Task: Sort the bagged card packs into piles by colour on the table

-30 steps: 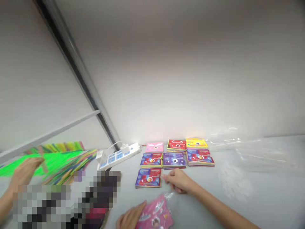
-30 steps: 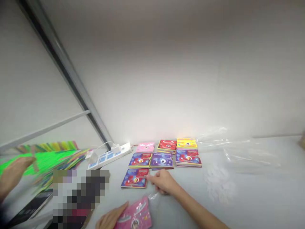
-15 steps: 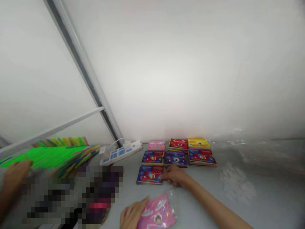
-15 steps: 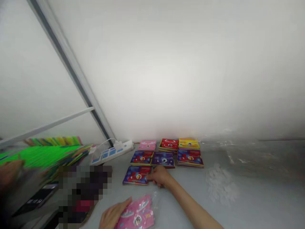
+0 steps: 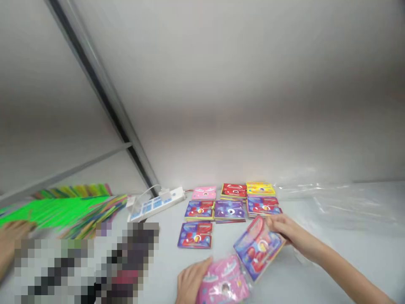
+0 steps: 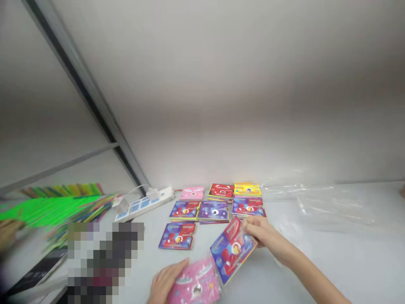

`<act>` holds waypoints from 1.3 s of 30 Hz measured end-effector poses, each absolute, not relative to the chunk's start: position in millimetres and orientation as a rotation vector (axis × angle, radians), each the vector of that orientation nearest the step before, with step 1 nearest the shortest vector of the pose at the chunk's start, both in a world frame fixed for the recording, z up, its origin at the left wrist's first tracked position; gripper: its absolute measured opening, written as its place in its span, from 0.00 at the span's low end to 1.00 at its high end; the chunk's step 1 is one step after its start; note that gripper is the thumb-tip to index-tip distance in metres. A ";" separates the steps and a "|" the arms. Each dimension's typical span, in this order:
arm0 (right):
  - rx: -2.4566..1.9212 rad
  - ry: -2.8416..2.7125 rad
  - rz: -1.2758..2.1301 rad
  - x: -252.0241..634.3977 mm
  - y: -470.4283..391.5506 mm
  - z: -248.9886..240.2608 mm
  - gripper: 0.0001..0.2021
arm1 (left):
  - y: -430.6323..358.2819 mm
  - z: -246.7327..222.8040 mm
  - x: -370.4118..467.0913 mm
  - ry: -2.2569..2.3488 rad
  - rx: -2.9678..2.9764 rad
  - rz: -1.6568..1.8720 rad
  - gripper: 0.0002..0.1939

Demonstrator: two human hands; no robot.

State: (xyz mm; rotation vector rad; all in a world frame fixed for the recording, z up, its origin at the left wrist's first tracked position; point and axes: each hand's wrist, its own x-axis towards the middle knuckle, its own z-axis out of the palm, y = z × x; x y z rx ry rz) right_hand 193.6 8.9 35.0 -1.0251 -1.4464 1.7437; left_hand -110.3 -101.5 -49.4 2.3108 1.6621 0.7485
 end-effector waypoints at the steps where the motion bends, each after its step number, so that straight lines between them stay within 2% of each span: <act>1: -1.057 -1.440 1.745 202.4 6.7 27.8 0.17 | -97.5 -47.5 -102.6 1.665 2.299 0.790 0.41; 7: -1.335 -1.285 1.685 227.1 -0.3 -6.6 0.15 | -85.4 -33.1 -73.5 1.638 2.287 0.847 0.39; 14: -1.215 -1.281 1.689 236.5 0.3 5.1 0.18 | -88.2 -38.3 -73.9 1.628 2.230 0.948 0.43; 24: -1.091 -1.535 1.809 205.3 -13.2 -1.8 0.20 | -84.7 -41.4 -76.0 1.617 2.334 0.821 0.44; 28: -1.152 -1.720 1.691 180.2 -24.3 -11.1 0.19 | -84.1 -43.0 -80.9 1.551 2.385 0.673 0.41; 33: -1.179 -1.661 1.504 180.4 -20.7 -18.5 0.14 | -84.7 -45.6 -82.5 1.573 2.268 0.627 0.43; 39: -1.090 -1.656 1.690 175.5 -29.5 -12.7 0.18 | -84.5 -48.2 -75.9 1.539 2.232 0.632 0.40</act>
